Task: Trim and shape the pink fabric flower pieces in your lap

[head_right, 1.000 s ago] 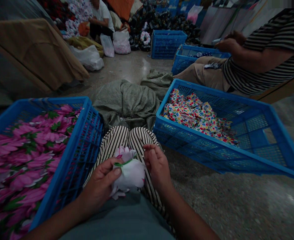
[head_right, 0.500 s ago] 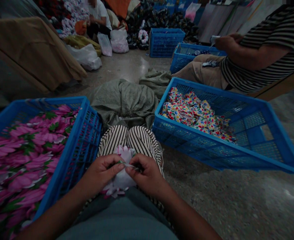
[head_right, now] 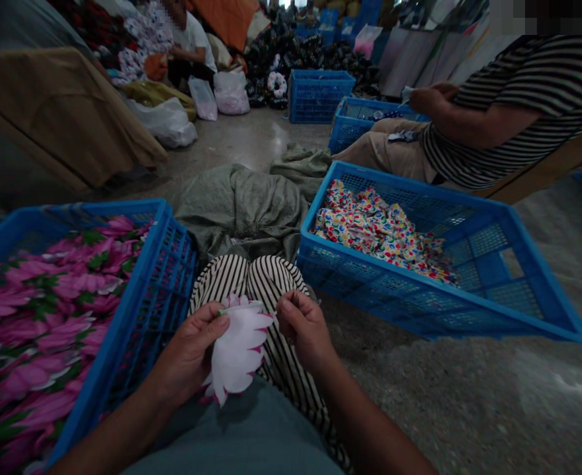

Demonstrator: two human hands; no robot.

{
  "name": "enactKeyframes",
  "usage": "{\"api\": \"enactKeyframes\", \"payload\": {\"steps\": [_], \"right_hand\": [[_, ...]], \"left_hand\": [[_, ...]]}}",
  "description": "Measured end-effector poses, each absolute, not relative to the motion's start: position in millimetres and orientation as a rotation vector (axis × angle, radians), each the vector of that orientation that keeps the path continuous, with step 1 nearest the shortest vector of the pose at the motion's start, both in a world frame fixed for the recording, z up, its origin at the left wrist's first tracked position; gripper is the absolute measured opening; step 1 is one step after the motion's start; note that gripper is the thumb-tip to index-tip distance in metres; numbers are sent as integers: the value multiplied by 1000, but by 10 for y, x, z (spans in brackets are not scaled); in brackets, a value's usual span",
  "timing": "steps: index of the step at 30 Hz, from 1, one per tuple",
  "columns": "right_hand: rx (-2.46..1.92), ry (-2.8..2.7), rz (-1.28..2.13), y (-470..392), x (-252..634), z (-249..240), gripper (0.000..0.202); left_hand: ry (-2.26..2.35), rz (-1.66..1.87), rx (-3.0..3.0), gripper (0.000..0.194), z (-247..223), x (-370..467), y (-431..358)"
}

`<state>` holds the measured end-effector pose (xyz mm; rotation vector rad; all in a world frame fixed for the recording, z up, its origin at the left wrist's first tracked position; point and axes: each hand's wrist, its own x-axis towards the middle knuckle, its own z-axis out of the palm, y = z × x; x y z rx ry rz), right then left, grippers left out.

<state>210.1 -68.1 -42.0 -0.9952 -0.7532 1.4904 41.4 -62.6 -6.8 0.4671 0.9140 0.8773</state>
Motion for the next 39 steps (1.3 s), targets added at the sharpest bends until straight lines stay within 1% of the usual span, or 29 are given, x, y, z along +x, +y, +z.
{"api": "enactKeyframes", "payload": {"steps": [4,8,13,17,26,35,39], "right_hand": [[-941,-971,1541,-668,2107,-405,39],[-1013,-1146,1529,-678,2111,-408,37],[-1044,-1297,1422,-697,2116,-378,38],[-1065,-1335,1337,-704,2115,-350,35],[-1144,-1440,1198,-716,2115,-330,34],[-1143,-1452,1180,-725,2116,-350,34],[-1144,-1303,1263,-744,2094,-404,36]], "left_hand": [[896,877,457,17,-61,434,-638],[897,868,465,19,-75,446,-664],[909,864,478,19,-116,444,-689],[887,857,498,17,-147,446,-697],[867,831,484,20,-198,433,-707],[849,825,532,17,-267,414,-720],[851,815,526,17,-268,405,-725]]}}
